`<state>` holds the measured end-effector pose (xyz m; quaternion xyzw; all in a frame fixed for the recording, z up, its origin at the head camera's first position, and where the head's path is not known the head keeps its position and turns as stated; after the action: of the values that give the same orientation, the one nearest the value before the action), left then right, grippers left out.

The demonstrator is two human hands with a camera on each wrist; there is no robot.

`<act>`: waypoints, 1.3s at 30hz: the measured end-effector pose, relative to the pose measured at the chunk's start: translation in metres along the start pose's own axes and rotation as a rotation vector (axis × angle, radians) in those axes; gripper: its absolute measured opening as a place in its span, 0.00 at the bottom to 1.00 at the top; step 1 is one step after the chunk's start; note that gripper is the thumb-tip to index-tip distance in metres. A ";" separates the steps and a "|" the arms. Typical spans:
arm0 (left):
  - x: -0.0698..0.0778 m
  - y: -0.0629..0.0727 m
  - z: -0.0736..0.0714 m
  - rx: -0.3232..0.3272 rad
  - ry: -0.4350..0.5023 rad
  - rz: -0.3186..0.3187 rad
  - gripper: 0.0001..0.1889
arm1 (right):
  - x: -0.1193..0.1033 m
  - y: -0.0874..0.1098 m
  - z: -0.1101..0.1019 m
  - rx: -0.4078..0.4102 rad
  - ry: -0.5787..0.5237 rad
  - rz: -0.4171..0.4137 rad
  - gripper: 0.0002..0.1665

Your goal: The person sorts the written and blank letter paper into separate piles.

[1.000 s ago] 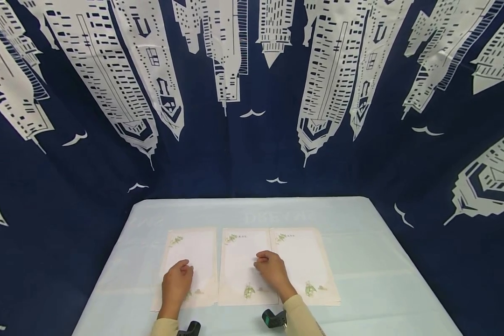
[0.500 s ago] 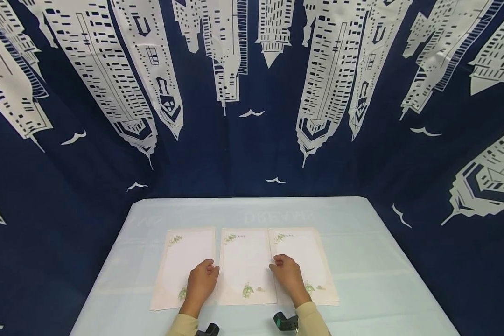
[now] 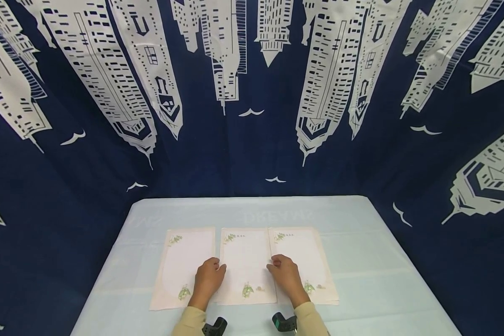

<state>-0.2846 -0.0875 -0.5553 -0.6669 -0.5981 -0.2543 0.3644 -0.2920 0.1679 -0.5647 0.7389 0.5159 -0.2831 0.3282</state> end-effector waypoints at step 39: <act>-0.004 0.001 0.017 0.140 0.198 -0.027 0.20 | 0.032 -0.011 -0.023 0.067 -0.289 0.137 0.22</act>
<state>-0.2859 -0.0759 -0.5687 -0.6032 -0.5845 -0.2814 0.4641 -0.2907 0.2068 -0.5763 0.7344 0.4021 -0.3806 0.3926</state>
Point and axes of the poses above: each hand's wrist, its own y-axis away from the middle knuckle, its own z-axis out of the palm, x = y × z, the point moved 10 cm from there along -y, towards the middle knuckle, and after that the axes turned 13 degrees about z, right-handed, at the moved point
